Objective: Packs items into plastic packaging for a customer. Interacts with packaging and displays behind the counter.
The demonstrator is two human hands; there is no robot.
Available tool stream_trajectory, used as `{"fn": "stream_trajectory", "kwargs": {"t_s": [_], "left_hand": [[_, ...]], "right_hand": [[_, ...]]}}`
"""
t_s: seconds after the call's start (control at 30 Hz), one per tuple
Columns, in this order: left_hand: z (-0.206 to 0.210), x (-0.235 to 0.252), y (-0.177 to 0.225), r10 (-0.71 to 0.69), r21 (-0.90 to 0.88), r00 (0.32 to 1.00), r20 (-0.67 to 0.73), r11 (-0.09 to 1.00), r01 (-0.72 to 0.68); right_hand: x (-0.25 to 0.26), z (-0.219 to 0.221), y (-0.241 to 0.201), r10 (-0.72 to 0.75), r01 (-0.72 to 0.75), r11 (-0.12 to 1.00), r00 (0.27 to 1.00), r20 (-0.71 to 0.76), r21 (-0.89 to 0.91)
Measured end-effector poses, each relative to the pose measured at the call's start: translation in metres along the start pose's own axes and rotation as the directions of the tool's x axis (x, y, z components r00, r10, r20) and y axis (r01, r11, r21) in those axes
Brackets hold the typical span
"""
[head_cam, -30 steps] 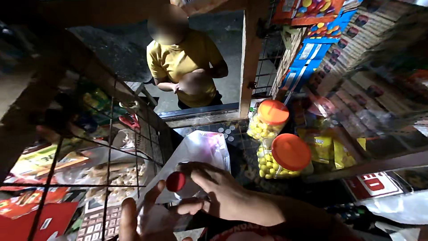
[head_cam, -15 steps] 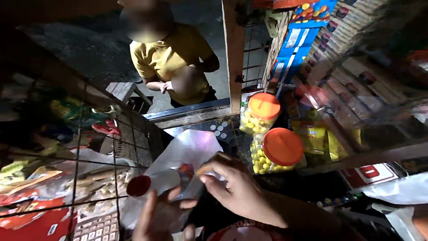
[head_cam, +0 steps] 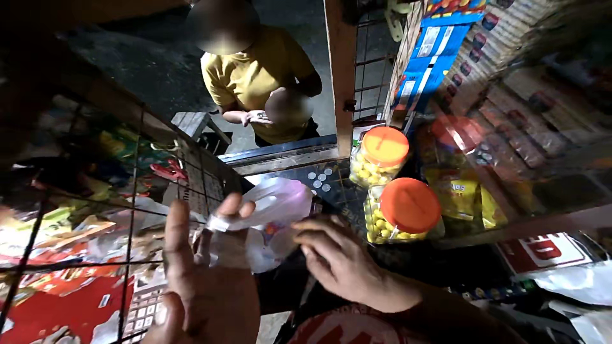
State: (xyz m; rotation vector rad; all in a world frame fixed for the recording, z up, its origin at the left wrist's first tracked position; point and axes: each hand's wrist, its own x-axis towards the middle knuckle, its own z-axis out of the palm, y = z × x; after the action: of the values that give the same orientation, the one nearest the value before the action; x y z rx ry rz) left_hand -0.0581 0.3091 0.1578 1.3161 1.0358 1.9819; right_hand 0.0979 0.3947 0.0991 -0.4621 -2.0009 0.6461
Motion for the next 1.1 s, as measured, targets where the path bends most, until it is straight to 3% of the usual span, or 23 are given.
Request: {"fn": "stream_trajectory", "kwargs": {"t_s": [0.07, 0.1, 0.17, 0.2, 0.3, 0.47, 0.63, 0.77, 0.9, 0.97, 1.03, 1.1], "left_hand": [[0.001, 0.005, 0.002, 0.022, 0.006, 0.999, -0.035, 1.000, -0.022], [0.003, 0.007, 0.001, 0.034, 0.002, 0.997, -0.065, 0.999, -0.034], [0.007, 0.010, -0.002, 0.074, 0.023, 0.990, -0.124, 0.997, -0.072], [0.008, 0.012, -0.004, 0.098, 0.033, 0.986, -0.134, 0.995, -0.094], [0.008, 0.015, -0.012, 0.170, 0.091, 0.974, -0.147, 0.983, -0.158], [0.011, 0.029, -0.018, 0.229, 0.056, 0.950, -0.211, 0.973, -0.222], [0.009, 0.041, -0.020, 0.284, 0.052, 0.938, -0.198, 0.959, -0.279], [0.008, 0.044, -0.019, 0.277, 0.068, 0.935, -0.222, 0.961, -0.268], [0.011, 0.039, -0.022, 0.264, 0.040, 0.947, -0.182, 0.964, -0.261], [0.012, 0.036, -0.022, 0.257, 0.025, 0.951, -0.171, 0.966, -0.256], [0.011, 0.034, -0.021, 0.245, -0.002, 0.956, -0.159, 0.969, -0.249], [0.011, 0.029, -0.018, 0.233, 0.002, 0.963, -0.134, 0.972, -0.235]], "right_hand": [[-0.012, 0.000, 0.015, 0.228, -0.186, 0.963, 0.949, 0.218, -0.196], [-0.013, 0.001, 0.019, 0.374, -0.260, 0.911, 0.848, 0.375, -0.320], [-0.007, 0.009, 0.026, 0.591, -0.314, 0.803, 0.530, 0.608, -0.507], [-0.006, 0.016, 0.029, 0.624, -0.303, 0.779, 0.471, 0.624, -0.549], [0.000, 0.030, 0.029, 0.635, -0.293, 0.761, 0.516, 0.575, -0.579], [0.020, 0.041, 0.040, 0.633, -0.303, 0.765, 0.520, 0.574, -0.569], [0.020, 0.043, 0.044, 0.625, -0.279, 0.779, 0.420, 0.658, -0.562], [0.019, 0.042, 0.041, 0.626, -0.240, 0.759, 0.527, 0.575, -0.606], [0.023, 0.062, 0.057, 0.583, -0.262, 0.798, 0.563, 0.586, -0.543], [0.027, 0.072, 0.065, 0.598, -0.273, 0.792, 0.531, 0.601, -0.546], [0.023, 0.080, 0.076, 0.609, -0.325, 0.782, 0.578, 0.543, -0.531], [0.022, 0.084, 0.085, 0.625, -0.359, 0.773, 0.574, 0.530, -0.523]]}}
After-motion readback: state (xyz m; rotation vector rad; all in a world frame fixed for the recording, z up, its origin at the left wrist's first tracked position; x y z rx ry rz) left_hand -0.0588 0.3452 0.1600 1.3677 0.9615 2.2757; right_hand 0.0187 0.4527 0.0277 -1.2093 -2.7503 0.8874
